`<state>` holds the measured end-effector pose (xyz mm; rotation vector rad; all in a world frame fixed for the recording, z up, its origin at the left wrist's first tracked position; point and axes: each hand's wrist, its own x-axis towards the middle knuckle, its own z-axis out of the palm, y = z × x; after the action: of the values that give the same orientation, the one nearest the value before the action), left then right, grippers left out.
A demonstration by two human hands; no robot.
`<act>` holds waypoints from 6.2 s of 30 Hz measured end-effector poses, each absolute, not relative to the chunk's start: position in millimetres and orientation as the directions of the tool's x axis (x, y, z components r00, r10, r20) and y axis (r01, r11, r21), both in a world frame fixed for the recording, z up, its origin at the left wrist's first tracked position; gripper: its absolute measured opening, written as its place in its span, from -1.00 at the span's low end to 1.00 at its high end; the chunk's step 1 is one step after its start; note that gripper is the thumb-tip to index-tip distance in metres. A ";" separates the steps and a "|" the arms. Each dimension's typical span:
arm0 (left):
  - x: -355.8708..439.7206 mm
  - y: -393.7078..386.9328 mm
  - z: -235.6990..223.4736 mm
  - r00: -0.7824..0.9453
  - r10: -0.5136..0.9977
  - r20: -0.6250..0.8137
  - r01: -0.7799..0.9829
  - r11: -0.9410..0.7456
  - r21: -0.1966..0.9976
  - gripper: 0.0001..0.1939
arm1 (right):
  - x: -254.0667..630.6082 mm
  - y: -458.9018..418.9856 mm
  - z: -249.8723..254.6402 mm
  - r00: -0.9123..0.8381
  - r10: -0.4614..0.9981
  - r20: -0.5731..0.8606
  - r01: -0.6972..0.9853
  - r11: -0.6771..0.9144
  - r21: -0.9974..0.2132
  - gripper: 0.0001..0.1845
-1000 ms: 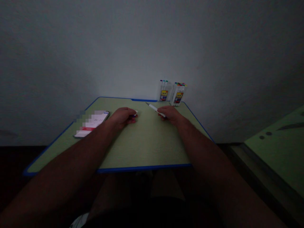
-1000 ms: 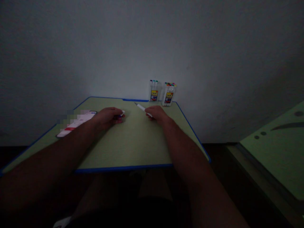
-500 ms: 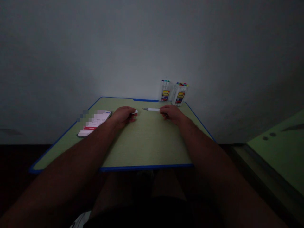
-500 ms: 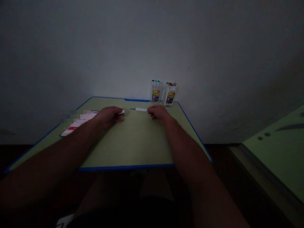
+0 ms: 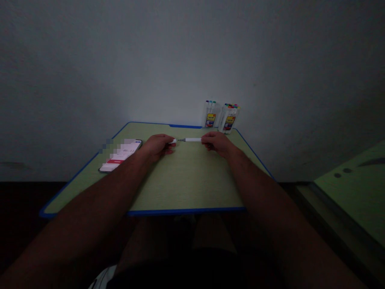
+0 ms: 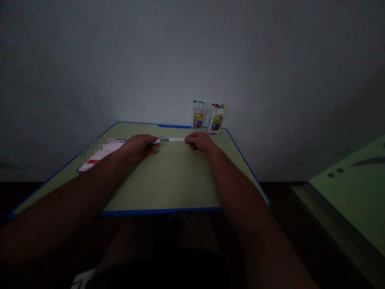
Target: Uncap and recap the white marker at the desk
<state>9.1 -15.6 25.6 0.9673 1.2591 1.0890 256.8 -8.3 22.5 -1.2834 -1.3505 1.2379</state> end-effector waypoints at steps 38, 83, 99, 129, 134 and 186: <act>11.8 -17.5 20.8 0.071 0.981 -0.180 -0.044 0.183 0.982 -0.89 | 251.2 -9.1 15.8 -0.196 0.980 0.020 0.138 0.048 -0.989 -0.81; 9.1 -11.2 12.1 0.002 0.997 -0.079 0.103 0.078 0.992 -0.89 | 250.5 -5.7 11.9 -0.295 0.928 0.227 -0.044 0.224 -0.974 -0.60; 9.0 -9.7 11.7 -0.022 0.994 -0.111 0.183 0.113 0.977 -0.87 | 249.5 -8.0 12.4 -0.396 0.883 0.254 -0.070 0.246 -0.967 -0.55; 16.6 -24.2 22.9 0.064 0.936 0.345 0.307 -0.347 0.886 -0.78 | 254.4 0.2 6.9 -0.069 0.997 0.042 0.294 0.061 -0.954 -0.89; 17.6 -26.2 24.7 0.063 0.937 0.345 0.320 -0.346 0.882 -0.80 | 255.7 -0.5 7.1 -0.079 0.995 0.053 0.301 0.074 -0.951 -0.88; 10.1 -23.1 19.0 -0.011 0.981 0.195 0.301 -0.183 0.936 -0.93 | 261.5 -8.9 24.6 -0.065 0.997 0.035 0.055 0.039 -0.998 -0.92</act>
<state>10.1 -23.1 19.0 1.5618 1.3664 1.2240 261.5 -8.9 24.6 -1.1914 -1.3151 1.2017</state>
